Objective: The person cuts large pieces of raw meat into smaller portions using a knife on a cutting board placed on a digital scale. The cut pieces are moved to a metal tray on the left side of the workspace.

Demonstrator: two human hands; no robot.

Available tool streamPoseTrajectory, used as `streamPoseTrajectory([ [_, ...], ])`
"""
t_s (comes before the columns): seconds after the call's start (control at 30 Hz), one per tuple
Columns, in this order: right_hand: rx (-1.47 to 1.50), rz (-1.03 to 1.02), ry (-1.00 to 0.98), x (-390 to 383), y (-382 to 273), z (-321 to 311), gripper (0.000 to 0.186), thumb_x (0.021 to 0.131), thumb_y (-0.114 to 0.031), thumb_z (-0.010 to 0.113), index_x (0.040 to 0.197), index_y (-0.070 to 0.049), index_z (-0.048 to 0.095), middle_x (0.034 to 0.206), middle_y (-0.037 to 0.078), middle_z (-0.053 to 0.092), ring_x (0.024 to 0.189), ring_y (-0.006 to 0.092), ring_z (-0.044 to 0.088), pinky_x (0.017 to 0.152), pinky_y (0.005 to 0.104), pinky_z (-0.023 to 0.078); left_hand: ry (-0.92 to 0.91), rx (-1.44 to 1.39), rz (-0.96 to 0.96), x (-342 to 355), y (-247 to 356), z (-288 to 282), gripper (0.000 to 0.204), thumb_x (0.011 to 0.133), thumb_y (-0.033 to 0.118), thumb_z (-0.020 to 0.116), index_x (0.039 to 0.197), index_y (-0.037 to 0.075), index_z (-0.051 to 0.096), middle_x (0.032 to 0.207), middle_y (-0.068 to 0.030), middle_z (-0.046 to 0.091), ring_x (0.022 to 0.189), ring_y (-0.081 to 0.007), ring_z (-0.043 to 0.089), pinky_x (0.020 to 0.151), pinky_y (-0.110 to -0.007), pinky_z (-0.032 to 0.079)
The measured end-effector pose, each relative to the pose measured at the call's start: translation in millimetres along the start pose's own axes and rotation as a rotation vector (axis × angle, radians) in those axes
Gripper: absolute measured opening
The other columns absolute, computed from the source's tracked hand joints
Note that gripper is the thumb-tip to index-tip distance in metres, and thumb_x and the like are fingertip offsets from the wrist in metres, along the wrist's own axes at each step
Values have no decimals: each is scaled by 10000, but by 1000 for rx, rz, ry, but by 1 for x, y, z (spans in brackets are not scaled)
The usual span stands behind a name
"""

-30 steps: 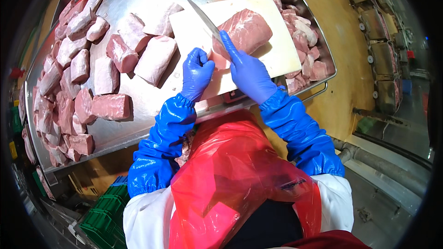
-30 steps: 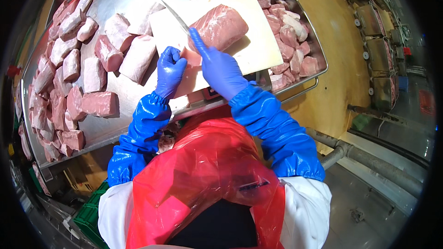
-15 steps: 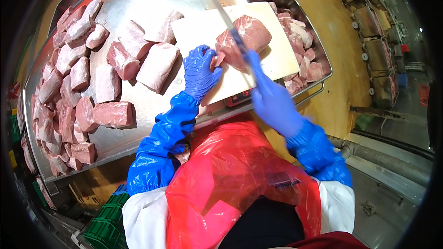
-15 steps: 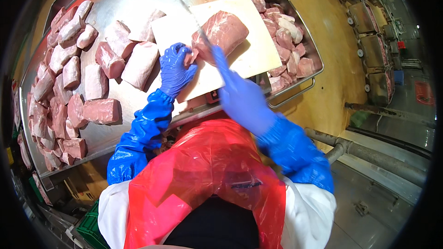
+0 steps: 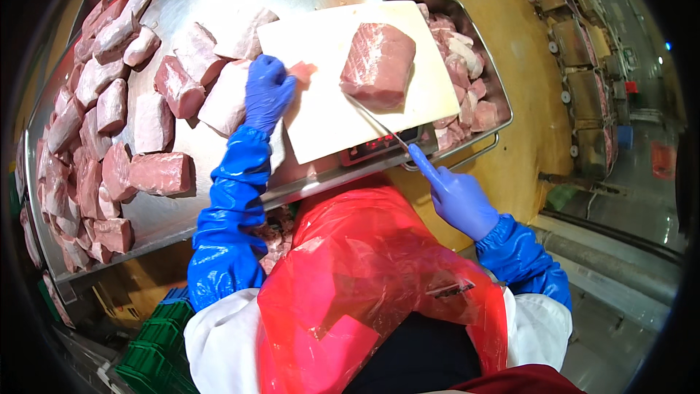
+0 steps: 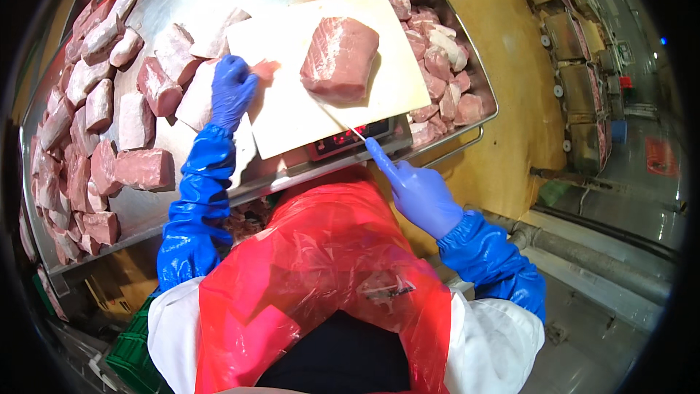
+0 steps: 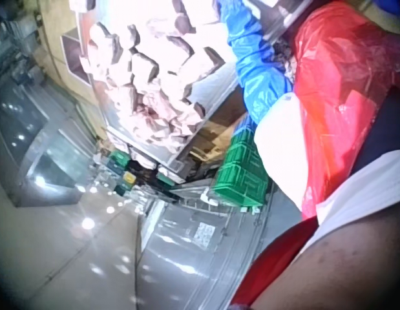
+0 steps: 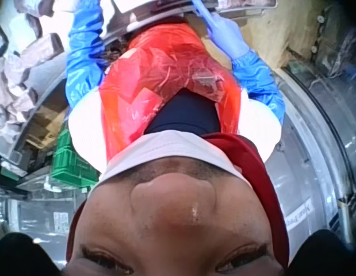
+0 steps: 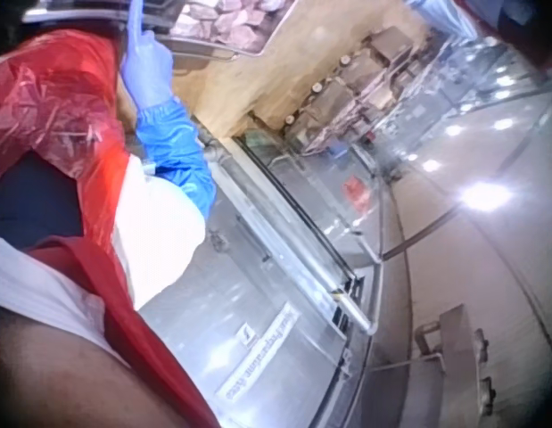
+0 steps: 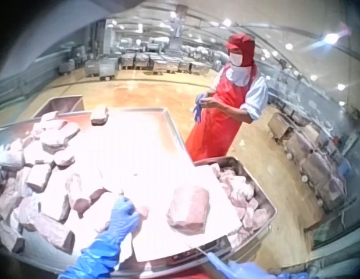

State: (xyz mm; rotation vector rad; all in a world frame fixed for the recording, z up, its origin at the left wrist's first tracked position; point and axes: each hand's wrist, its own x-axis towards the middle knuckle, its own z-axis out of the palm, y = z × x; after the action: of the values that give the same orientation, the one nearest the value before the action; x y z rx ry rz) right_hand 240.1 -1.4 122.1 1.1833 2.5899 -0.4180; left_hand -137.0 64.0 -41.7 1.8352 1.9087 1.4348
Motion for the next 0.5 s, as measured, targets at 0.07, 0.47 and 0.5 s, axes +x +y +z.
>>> streamPoseTrajectory([
  [0.07, 71, -95, 84, -5, 22, -9, 889, 850, 8, 601, 1621, -229, 229, 870, 200, 645, 670, 402, 636, 590, 519, 509, 74, -395, -348, -16, 18, -16, 241, 839, 25, 684, 715, 58, 480, 734, -17, 428, 682, -146, 464, 630, -311, 398],
  [0.47, 1384, 60, 442, 74, 126, 36, 684, 994, -19, 506, 1618, -74, 229, 1299, 67, 580, 852, 80, 513, 728, 244, 491, -19, 255, -319, -120, 171, -20, 271, 803, 97, 756, 1063, 59, 687, 1289, -207, 613, 1223, -389, 559, 1066, -441, 430],
  [0.5, 1427, 51, 513, 75, 131, 43, 690, 990, -12, 504, 1617, -64, 222, 1372, 82, 543, 900, 95, 528, 755, 242, 498, -169, 322, -160, -82, 178, 2, 276, 802, 129, 746, 1066, 69, 690, 1285, -204, 609, 1230, -397, 547, 1068, -453, 424],
])
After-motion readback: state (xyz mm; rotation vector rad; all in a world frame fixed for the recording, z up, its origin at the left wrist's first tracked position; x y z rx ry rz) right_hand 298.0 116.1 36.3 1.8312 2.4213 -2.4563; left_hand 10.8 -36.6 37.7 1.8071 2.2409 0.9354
